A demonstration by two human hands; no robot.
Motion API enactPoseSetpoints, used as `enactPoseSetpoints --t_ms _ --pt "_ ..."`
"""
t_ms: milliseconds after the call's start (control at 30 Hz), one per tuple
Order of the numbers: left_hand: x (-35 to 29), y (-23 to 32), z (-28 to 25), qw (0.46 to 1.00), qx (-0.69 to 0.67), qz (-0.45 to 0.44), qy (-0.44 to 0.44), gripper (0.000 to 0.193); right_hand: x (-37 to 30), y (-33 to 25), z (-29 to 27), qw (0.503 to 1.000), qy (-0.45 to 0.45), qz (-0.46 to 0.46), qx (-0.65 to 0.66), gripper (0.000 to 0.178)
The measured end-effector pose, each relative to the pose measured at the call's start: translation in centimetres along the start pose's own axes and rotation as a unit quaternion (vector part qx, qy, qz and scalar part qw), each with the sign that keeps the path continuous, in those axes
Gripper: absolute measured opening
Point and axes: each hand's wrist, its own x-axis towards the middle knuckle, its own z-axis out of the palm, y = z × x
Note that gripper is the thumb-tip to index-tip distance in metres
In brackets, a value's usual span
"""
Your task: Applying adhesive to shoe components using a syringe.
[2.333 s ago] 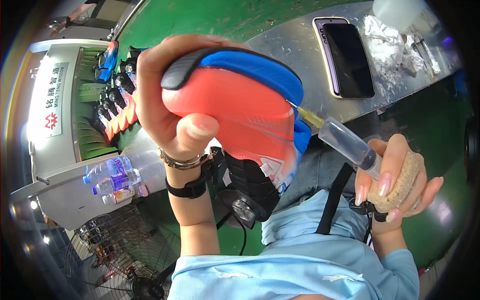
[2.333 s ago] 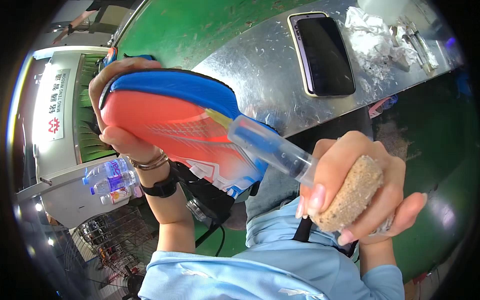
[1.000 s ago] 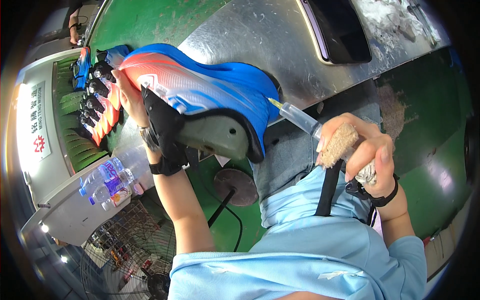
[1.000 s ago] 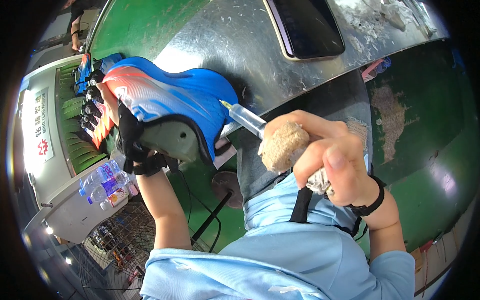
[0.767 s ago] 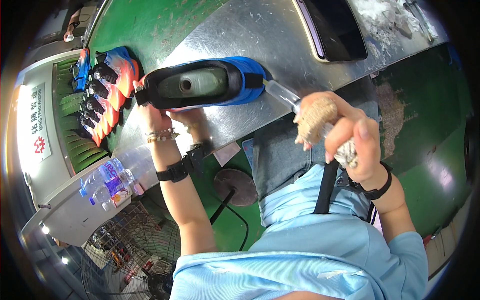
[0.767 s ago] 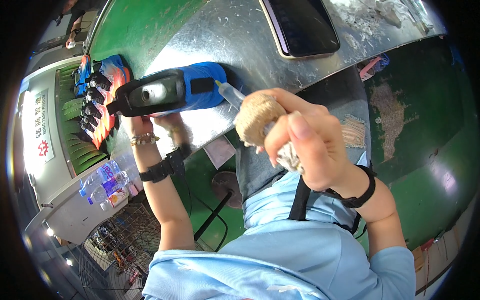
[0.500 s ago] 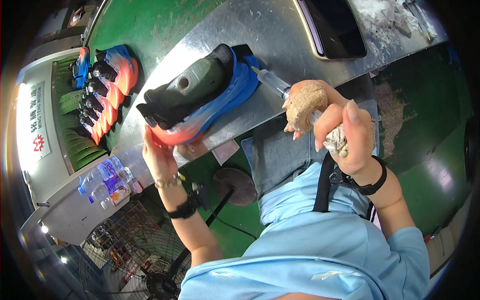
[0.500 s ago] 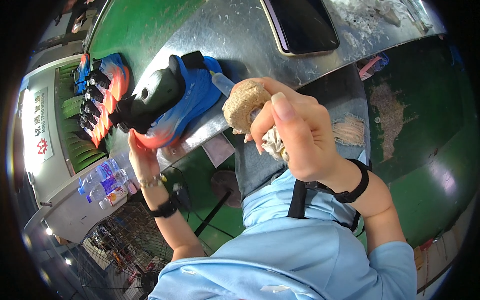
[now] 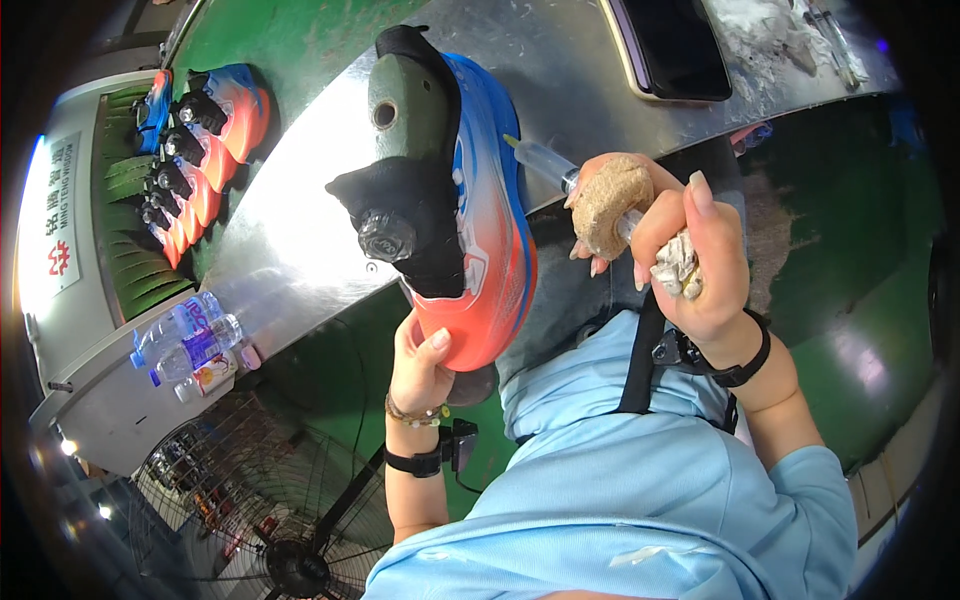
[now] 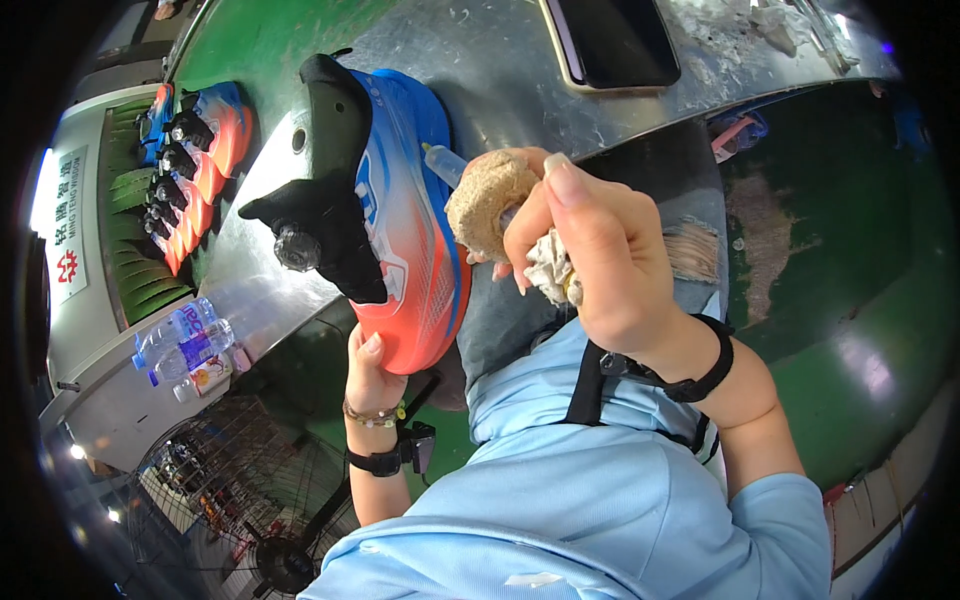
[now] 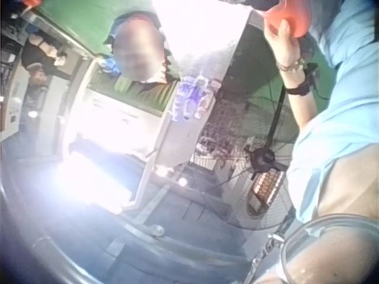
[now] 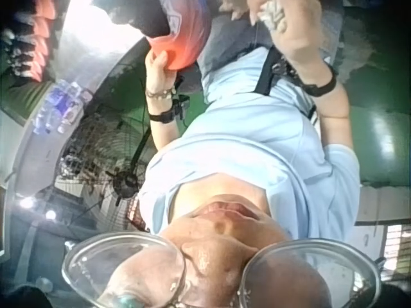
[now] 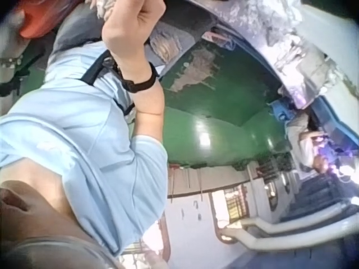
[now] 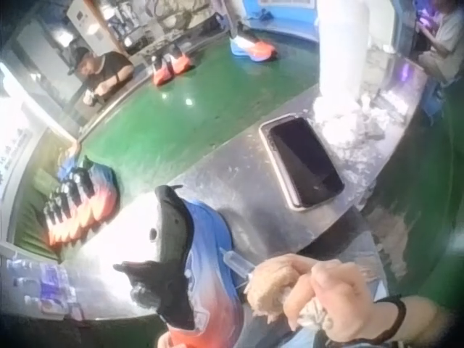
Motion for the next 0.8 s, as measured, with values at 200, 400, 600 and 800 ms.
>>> enactPoseSetpoints --t_ms 200,400,600,800 --pt "1.6 -1.2 1.3 0.999 -0.028 -0.002 -0.034 0.053 -0.8 -1.1 -1.0 0.999 -0.047 0.013 -0.014 0.046" --pt "2.9 -1.9 2.6 0.993 -0.076 -0.011 -0.088 0.068 -1.6 -3.0 -1.1 0.993 -0.107 0.042 -0.006 0.046" --pt "5.3 -3.3 5.3 0.968 -0.176 -0.063 -0.167 0.079 -2.8 -5.8 -0.9 0.996 -0.054 0.013 -0.066 0.063" --pt "9.2 -4.5 9.0 0.929 -0.263 -0.044 -0.256 0.071 -3.9 -7.3 -0.9 0.999 -0.029 -0.032 -0.005 0.065"
